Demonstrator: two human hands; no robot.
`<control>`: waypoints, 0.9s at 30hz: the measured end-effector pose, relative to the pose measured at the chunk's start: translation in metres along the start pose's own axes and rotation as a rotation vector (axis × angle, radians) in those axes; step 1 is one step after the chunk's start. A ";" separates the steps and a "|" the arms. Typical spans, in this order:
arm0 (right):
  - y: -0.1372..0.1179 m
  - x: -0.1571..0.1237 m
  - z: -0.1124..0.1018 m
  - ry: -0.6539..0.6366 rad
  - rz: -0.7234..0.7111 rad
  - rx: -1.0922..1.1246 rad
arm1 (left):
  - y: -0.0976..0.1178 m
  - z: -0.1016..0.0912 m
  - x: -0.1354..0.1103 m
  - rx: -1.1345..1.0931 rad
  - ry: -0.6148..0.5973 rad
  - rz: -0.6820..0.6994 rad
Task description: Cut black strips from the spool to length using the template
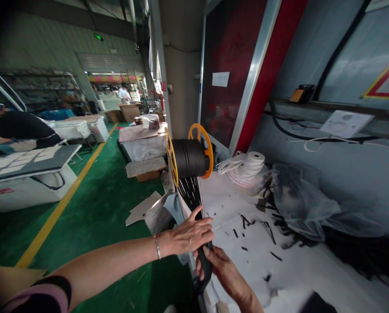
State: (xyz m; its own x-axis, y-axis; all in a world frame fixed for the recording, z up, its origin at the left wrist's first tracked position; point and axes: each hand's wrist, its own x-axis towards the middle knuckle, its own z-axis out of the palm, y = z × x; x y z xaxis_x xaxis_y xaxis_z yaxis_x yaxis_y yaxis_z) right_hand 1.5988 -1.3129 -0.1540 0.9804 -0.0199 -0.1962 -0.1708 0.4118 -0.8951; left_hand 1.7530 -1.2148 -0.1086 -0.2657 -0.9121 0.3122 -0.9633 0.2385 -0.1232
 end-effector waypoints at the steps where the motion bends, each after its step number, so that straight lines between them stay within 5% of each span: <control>1: 0.003 0.001 0.001 0.003 0.007 0.046 | 0.000 0.000 -0.001 -0.001 -0.002 0.000; 14: 0.056 -0.018 0.006 0.217 -0.006 0.092 | 0.029 0.022 -0.010 -0.031 -0.006 0.014; 27: 0.071 -0.066 0.007 0.294 0.185 0.065 | 0.081 0.033 -0.011 0.026 -0.058 0.047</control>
State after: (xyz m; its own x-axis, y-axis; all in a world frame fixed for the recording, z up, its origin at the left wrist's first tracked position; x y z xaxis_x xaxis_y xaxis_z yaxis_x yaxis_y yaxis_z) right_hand 1.5225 -1.2762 -0.2015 0.8615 -0.1966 -0.4682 -0.3272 0.4902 -0.8079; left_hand 1.6798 -1.1961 -0.1530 -0.3074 -0.9180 0.2507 -0.9483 0.2736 -0.1608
